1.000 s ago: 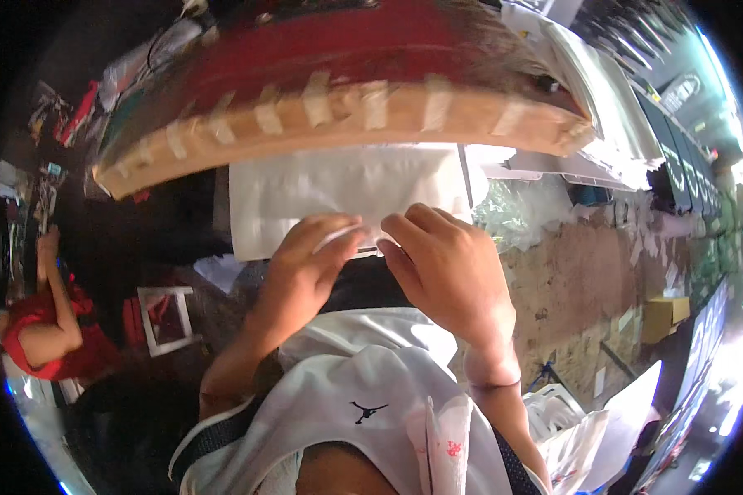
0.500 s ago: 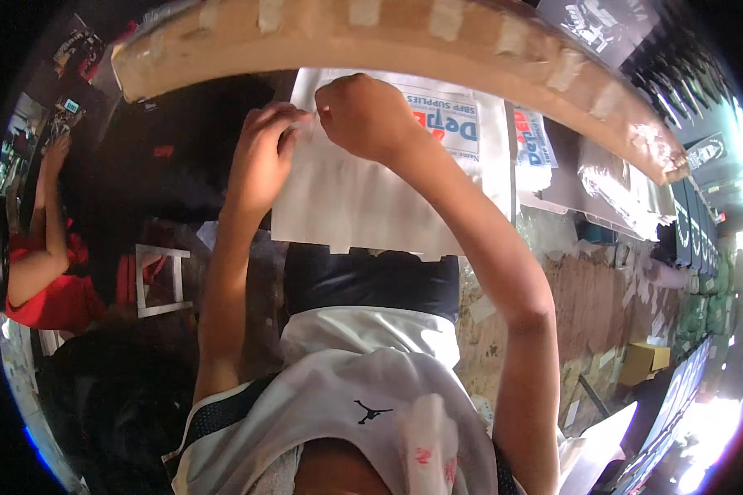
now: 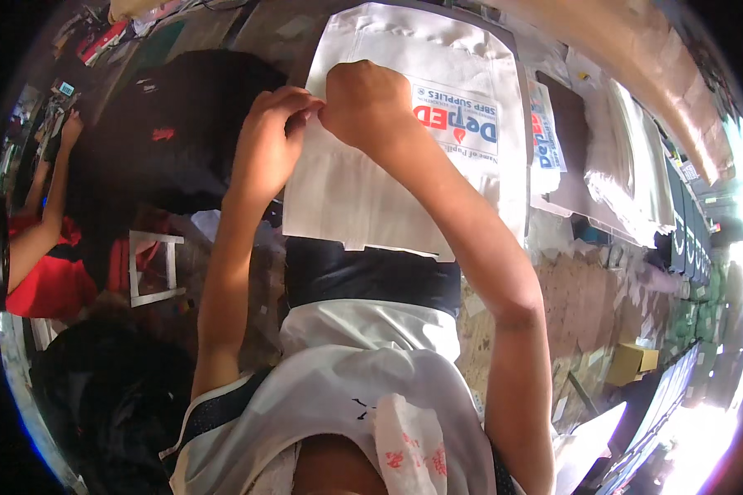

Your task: The person places white tote bags onto a screen printing press, applies a printed design using a manual screen press, and then removes and stacks the bags.

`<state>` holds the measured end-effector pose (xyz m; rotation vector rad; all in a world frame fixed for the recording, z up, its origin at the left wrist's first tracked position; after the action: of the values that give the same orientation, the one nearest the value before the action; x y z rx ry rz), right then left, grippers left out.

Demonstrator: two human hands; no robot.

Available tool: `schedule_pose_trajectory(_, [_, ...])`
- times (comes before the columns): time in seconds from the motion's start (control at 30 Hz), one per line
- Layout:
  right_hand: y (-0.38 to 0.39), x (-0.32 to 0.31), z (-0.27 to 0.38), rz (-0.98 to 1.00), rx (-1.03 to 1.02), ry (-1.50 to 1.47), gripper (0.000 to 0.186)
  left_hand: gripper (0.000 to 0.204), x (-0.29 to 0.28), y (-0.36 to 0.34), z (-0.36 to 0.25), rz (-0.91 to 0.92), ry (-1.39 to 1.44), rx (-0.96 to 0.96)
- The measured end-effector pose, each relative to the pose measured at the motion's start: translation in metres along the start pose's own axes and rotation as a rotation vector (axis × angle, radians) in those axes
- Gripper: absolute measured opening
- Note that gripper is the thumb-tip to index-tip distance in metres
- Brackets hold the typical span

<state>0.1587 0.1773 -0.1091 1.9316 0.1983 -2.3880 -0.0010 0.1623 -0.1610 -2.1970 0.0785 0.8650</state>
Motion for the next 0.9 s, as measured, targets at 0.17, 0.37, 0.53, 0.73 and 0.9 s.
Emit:
schedule_pose_trajectory(0.17, [0.001,0.006,-0.02,-0.085,-0.012,-0.124,0.027,0.019,-0.003,-0.002,-0.006,0.04,-0.026,-0.007])
schedule_pose_trajectory(0.37, [0.013,-0.006,-0.056,-0.085,0.076,-0.297,0.029,0.017,-0.001,-0.004,-0.009,0.059,-0.06,0.001])
schedule_pose_trajectory(0.53, [0.035,-0.021,-0.094,-0.041,0.191,-0.432,0.027,0.016,-0.003,-0.007,-0.012,0.086,-0.094,0.001])
schedule_pose_trajectory(0.73, [0.071,-0.031,-0.163,-0.153,0.195,-0.457,0.028,0.014,-0.003,-0.009,-0.018,0.1,-0.065,-0.021])
schedule_pose_trajectory(0.9, [0.105,-0.048,-0.206,-0.171,0.285,-0.527,0.024,0.015,0.0,-0.011,-0.017,0.12,-0.1,-0.024])
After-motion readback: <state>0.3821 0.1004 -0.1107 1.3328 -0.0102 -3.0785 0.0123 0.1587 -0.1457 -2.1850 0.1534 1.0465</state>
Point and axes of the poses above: each hand's wrist, its own y-axis away from the middle knuckle, its own x-axis out of the palm, z = x × y, the point moved 3 cm from there along -y, towards the middle knuckle, and after that the axes turned 4 degrees about x, right-handed, at the moved point
